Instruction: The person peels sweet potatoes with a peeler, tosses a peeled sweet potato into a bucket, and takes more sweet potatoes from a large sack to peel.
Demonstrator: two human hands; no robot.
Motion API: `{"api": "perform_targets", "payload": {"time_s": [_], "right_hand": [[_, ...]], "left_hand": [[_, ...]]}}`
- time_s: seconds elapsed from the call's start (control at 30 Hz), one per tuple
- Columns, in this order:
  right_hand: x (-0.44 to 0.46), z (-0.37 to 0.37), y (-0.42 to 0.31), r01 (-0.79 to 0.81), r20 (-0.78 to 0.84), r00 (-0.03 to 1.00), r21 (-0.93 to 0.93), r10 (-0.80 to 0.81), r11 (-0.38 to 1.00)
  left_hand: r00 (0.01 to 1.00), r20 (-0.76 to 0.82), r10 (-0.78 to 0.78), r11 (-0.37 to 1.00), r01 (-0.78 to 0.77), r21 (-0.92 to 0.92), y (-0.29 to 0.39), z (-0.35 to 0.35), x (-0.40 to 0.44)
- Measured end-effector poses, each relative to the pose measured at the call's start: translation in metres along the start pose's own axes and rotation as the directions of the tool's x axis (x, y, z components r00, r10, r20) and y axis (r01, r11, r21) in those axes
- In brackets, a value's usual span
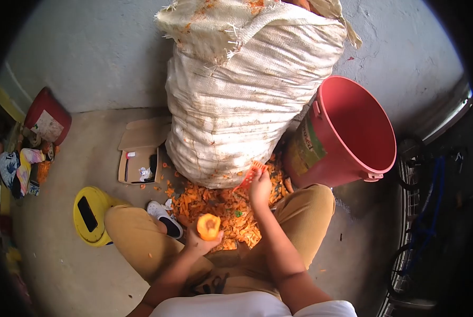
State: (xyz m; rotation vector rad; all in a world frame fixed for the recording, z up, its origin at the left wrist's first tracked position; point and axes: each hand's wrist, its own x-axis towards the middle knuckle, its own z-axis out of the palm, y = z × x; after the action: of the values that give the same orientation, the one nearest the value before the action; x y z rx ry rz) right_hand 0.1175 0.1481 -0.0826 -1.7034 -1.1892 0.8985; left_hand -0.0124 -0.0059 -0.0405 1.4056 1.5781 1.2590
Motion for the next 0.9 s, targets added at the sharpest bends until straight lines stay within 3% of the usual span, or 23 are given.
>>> {"api": "perform_targets", "payload": {"time_s": [0.07,0.1,0.13,0.2,0.23,0.3,0.43,0.47,0.53,0.63,0.73,0.77,0.8,0.83,0.87,0.9], "right_hand": [[0.001,-0.002,-0.004,0.16,-0.012,0.986,-0.138,-0.163,0.977],[0.003,-0.005,-0.007,0.239,-0.014,0.969,-0.208,-0.247,0.948],[-0.004,-0.009,-0.022,0.321,0.044,0.947,-0.121,-0.318,0.939],[-0.004,-0.005,-0.027,0.187,0.211,0.945,0.272,-0.248,0.944],[-0.007,-0.004,-0.04,0.025,0.265,0.951,0.453,-0.161,0.891],[-0.015,-0.006,-0.07,-0.3,0.407,0.913,0.711,-0.025,0.636],[-0.046,-0.013,-0.107,-0.279,0.515,0.855,0.566,-0.069,0.776],[-0.058,-0.012,-0.116,-0.186,0.491,0.86,0.556,-0.139,0.81],[-0.063,0.005,-0.109,0.275,0.248,0.879,0.431,-0.406,0.859],[-0.066,0.007,-0.11,0.104,0.285,0.92,0.481,-0.268,0.87],[-0.059,0.006,-0.107,0.127,0.217,0.948,0.415,-0.233,0.901],[-0.047,0.0,-0.106,-0.072,0.295,0.955,0.291,-0.018,0.954],[-0.026,0.015,-0.076,0.124,0.088,0.985,0.259,-0.152,0.958],[-0.01,0.012,-0.065,0.158,0.007,0.987,0.026,-0.158,0.987],[0.01,0.016,-0.039,0.189,-0.058,0.981,0.041,-0.186,0.981],[0.021,0.014,-0.021,0.124,-0.024,0.992,0.065,-0.123,0.99]], "left_hand": [[0.996,-0.022,-0.091,0.993,0.089,-0.078,-0.014,-0.001,0.003],[0.994,-0.024,-0.102,0.995,0.102,-0.024,-0.02,-0.005,0.005],[0.997,-0.045,-0.066,0.998,0.065,-0.008,-0.015,-0.008,0.008],[0.983,0.045,-0.177,0.98,0.18,-0.084,-0.009,-0.015,0.016],[0.976,0.081,-0.202,0.97,0.211,-0.125,-0.011,-0.018,0.018],[0.957,0.162,-0.242,0.94,0.273,-0.206,-0.017,-0.02,0.022],[0.936,0.214,-0.28,0.88,0.34,-0.333,-0.005,-0.024,0.04],[0.956,0.199,-0.214,0.917,0.267,-0.296,-0.002,-0.022,0.043],[0.982,0.174,-0.078,0.97,0.115,-0.216,0.008,-0.019,0.048],[0.99,0.138,0.018,0.983,0.008,-0.183,0.01,-0.015,0.05],[0.986,0.158,0.053,0.993,-0.035,-0.112,0.015,-0.02,0.046],[0.985,0.165,0.057,0.996,-0.045,-0.079,0.02,-0.022,0.044],[0.982,0.16,0.099,0.994,-0.089,-0.069,0.026,-0.024,0.04],[0.978,0.154,0.14,0.99,-0.133,-0.056,0.034,-0.026,0.037],[0.971,0.152,0.183,0.983,-0.178,-0.043,0.041,-0.029,0.035],[0.969,0.126,0.214,0.977,-0.21,-0.04,0.043,-0.032,0.034]]}}
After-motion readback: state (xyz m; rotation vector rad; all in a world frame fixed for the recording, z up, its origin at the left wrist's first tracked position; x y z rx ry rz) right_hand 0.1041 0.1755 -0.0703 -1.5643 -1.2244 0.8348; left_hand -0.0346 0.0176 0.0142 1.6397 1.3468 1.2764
